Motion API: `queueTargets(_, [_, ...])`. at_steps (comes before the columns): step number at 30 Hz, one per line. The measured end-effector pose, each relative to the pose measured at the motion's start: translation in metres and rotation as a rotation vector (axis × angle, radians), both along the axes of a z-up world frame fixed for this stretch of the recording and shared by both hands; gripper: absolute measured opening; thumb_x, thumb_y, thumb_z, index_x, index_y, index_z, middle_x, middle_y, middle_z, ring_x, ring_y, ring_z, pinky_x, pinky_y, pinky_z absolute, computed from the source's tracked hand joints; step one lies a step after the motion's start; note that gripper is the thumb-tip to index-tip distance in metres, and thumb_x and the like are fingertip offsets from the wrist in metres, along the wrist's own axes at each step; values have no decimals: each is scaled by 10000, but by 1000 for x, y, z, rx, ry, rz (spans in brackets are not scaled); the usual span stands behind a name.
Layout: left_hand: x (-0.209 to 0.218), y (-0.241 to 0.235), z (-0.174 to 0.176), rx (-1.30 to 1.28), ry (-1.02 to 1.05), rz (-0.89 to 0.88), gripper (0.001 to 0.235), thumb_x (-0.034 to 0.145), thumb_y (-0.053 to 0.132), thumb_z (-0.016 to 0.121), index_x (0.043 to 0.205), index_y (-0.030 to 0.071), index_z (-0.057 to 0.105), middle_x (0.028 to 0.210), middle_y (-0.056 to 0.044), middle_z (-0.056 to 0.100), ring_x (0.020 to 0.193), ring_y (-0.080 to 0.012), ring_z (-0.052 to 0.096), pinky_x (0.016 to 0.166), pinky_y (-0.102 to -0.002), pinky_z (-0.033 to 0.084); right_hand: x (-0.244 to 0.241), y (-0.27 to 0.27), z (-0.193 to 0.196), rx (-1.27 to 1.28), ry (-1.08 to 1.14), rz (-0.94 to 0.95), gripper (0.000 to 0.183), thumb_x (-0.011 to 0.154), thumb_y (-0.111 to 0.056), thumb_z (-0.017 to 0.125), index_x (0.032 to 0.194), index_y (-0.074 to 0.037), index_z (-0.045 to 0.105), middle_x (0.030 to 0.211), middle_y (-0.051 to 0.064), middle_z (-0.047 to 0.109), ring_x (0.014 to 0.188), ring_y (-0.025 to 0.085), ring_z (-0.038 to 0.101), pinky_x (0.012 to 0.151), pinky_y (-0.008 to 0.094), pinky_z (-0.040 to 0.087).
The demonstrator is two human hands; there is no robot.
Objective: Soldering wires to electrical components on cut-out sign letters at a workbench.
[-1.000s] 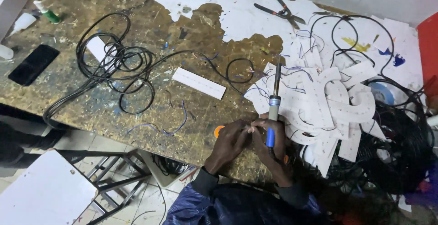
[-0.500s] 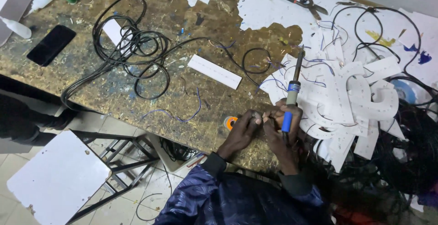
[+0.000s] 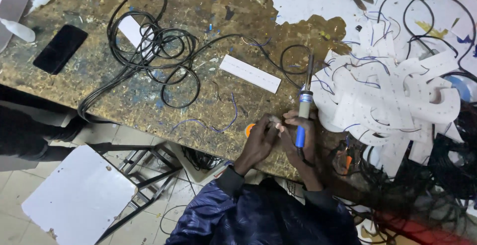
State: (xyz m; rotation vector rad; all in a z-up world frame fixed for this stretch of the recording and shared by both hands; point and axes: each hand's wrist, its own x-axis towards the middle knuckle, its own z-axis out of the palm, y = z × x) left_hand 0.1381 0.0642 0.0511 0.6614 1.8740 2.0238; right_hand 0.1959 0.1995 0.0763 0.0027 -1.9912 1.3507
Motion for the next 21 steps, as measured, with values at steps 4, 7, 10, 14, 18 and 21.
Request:
queueTargets(4, [0,-22,25,6,-36,-39,181,1173,96,591,1018,14,633,755,-139,686,770,-240,654,766,-404,555,0,-12,-56,12,-34,-67,297,954,77,873,1123,-9,645,1197,180,726,1137,325,738,1049,429,614])
queueTargets(7, [11,-36,4,-27,31,-67,179,1155,71,614,996,-6,640,752,-205,685,767,-299,698,726,-435,547,13,-18,-87,-23,-202,-361,316,976,-168,975,1166,-81,738,1127,97,753,1002,168,690,904,298,548])
queueTargets(10, [-4,-41,-3,-32,112,-74,201,1127,99,677,928,81,694,708,-94,690,704,-247,696,711,-360,560,12,-37,-11,-29,-127,-166,344,984,-30,931,1164,-29,638,1191,162,775,1151,284,748,1050,401,598])
queueTargets(14, [8,-48,21,36,102,-27,88,1093,27,685,1042,39,755,881,-176,761,933,-342,766,863,-461,606,6,-46,-2,-91,-194,-102,152,1050,11,801,1120,40,668,1209,244,776,1159,333,773,975,427,680])
queueTargets(18, [-6,-55,35,130,56,96,174,1156,24,574,1136,-73,717,1116,-316,793,1182,-431,751,1077,-589,575,-7,-32,-2,-41,-92,-124,212,1015,-53,904,1137,-12,734,1185,192,804,1111,323,785,1031,466,641])
queueTargets(21, [-22,-66,15,122,-107,300,180,1170,104,562,1236,74,727,838,-79,654,897,-180,638,890,-421,590,-26,-11,-7,196,-82,-42,170,1026,-114,876,1107,-91,729,1221,115,812,1127,311,787,1052,452,619])
